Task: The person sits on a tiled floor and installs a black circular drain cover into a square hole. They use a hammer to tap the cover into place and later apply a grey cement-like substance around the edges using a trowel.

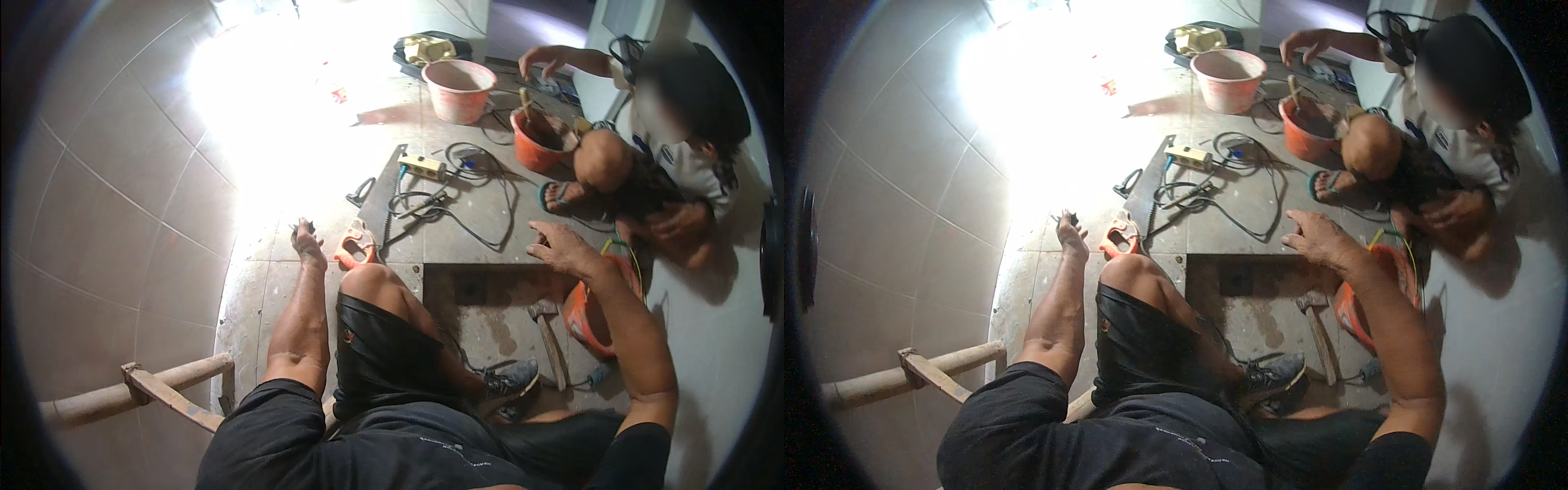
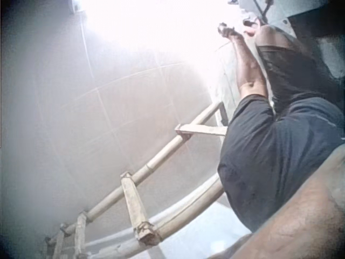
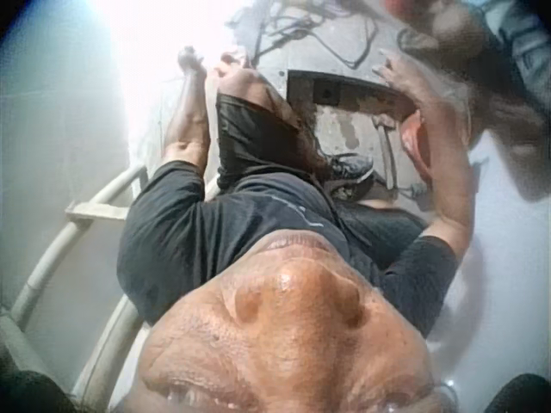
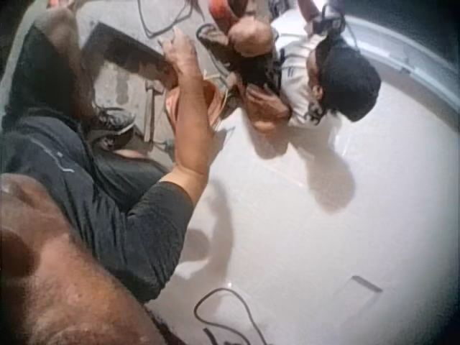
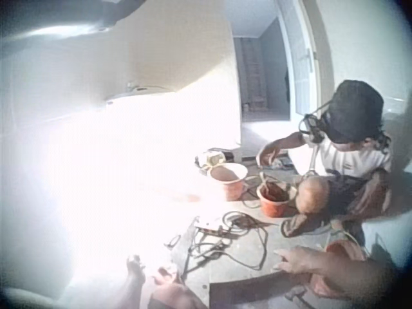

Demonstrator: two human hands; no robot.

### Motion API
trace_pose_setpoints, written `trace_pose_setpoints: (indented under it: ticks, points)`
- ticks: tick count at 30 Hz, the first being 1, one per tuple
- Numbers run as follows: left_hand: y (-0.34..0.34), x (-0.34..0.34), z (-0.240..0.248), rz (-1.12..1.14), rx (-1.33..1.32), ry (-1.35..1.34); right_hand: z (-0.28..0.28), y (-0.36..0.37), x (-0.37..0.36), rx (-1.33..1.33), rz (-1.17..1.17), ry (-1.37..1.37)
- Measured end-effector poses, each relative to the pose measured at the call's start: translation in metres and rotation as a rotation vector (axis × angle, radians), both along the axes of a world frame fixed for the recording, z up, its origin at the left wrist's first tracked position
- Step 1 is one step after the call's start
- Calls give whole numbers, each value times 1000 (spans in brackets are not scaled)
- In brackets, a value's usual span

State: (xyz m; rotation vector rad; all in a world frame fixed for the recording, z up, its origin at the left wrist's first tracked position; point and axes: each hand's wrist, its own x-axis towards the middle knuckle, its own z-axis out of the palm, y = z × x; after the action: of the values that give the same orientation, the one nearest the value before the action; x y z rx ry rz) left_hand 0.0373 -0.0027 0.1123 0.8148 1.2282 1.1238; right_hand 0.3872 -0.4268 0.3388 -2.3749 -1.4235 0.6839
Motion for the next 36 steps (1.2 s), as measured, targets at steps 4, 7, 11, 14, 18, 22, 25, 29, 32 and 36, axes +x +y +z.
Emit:
trace_pose_setpoints:
  ticks: [4, 7, 11, 14, 18, 22, 25, 29, 32, 36]
  points:
    - [44, -39, -71, 168, 93, 303, -32, 64, 0, 84, -39, 90]
    - [59, -60, -115, 197, 156, 304, -72, 90, 15, 72, -132, 97]
    - [52, -25, -155, 359, 231, 116, -124, 106, 110, 244, -620, 207]
    - [77, -78, -161, 388, 336, 186, -110, 136, 133, 529, -1038, 807]
    - [17, -25, -161, 236, 443, 401, -106, 118, 202, 844, -1438, 805]
    - [11, -45, -133, 177, 479, 467, -86, 134, 166, 1053, -1480, 938]
    - [24, -56, -136, 185, 496, 366, -88, 115, 150, 960, -1192, 909]
    - [2, -30, -105, 139, 493, 503, -94, 73, 117, 817, -1193, 935]
    - [-4, -16, -103, 122, 502, 507, -124, 21, 122, 732, -1244, 779]
    - [6, -33, -100, 189, 482, 549, -113, 11, 59, 718, -1129, 880]
